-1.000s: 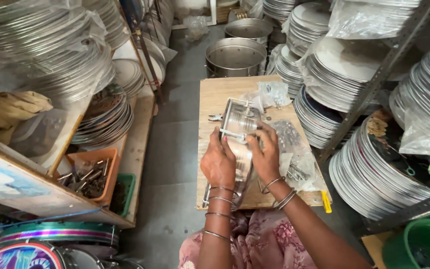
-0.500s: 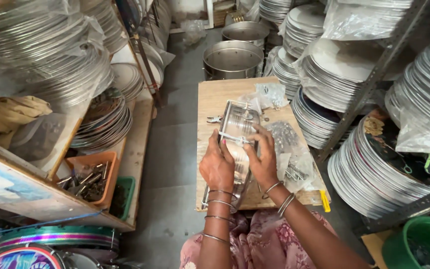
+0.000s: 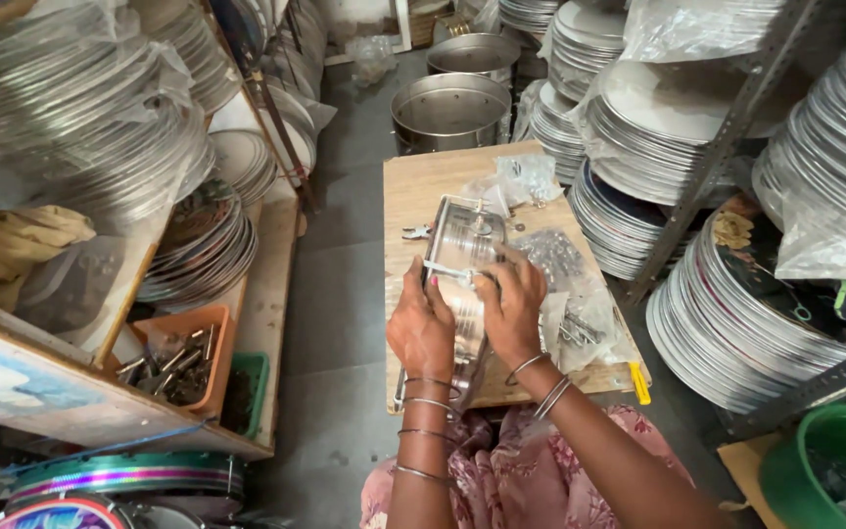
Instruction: The person assembles a drum by placing a circular metal frame onto the drum head and securing it with metal bolts and brackets around the perimeter.
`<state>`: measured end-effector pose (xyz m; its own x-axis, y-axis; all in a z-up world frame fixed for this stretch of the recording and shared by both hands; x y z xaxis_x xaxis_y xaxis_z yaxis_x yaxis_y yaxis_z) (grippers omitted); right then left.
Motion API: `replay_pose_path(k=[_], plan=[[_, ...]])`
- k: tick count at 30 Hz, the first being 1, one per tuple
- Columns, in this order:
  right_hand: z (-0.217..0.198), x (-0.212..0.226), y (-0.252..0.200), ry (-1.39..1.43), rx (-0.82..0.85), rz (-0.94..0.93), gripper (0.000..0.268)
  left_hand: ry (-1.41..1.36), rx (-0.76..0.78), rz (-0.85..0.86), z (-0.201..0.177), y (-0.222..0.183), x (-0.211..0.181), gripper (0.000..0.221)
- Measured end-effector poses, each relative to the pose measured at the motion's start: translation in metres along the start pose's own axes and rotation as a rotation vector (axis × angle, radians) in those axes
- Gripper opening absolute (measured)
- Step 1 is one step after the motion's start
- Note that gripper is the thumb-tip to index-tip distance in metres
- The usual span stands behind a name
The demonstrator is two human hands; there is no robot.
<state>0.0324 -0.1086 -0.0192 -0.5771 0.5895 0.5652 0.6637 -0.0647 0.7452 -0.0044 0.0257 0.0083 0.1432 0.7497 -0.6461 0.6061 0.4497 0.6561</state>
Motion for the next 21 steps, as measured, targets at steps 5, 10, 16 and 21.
replay_pose_path(k=[5, 10, 16, 21], plan=[[-0.006, 0.006, 0.0, 0.097, -0.053, -0.078, 0.019, -0.008, 0.049, -0.066, -0.001, -0.001, -0.002, 0.034], [-0.004, 0.001, -0.002, -0.094, 0.004, -0.002, 0.008, 0.002, 0.025, -0.013, -0.003, -0.003, -0.004, 0.034], [-0.013, 0.006, -0.005, 0.124, -0.029, -0.135, 0.019, 0.004, 0.05, -0.052, -0.003, -0.004, -0.005, 0.034], [-0.011, 0.0, -0.009, 0.026, -0.03, 0.017, 0.011, -0.015, 0.004, 0.069, -0.001, -0.008, -0.005, 0.034]])
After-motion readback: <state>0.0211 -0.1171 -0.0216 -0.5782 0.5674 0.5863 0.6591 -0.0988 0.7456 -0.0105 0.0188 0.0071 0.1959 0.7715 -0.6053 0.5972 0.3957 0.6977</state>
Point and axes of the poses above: each hand's wrist, its own y-axis towards the middle knuckle, its own z-axis out of the palm, x = y × z, the point moved 3 cm from there along y, towards the middle knuckle, and after that the axes turned 1 degree about -x, right-handed, at the moved point
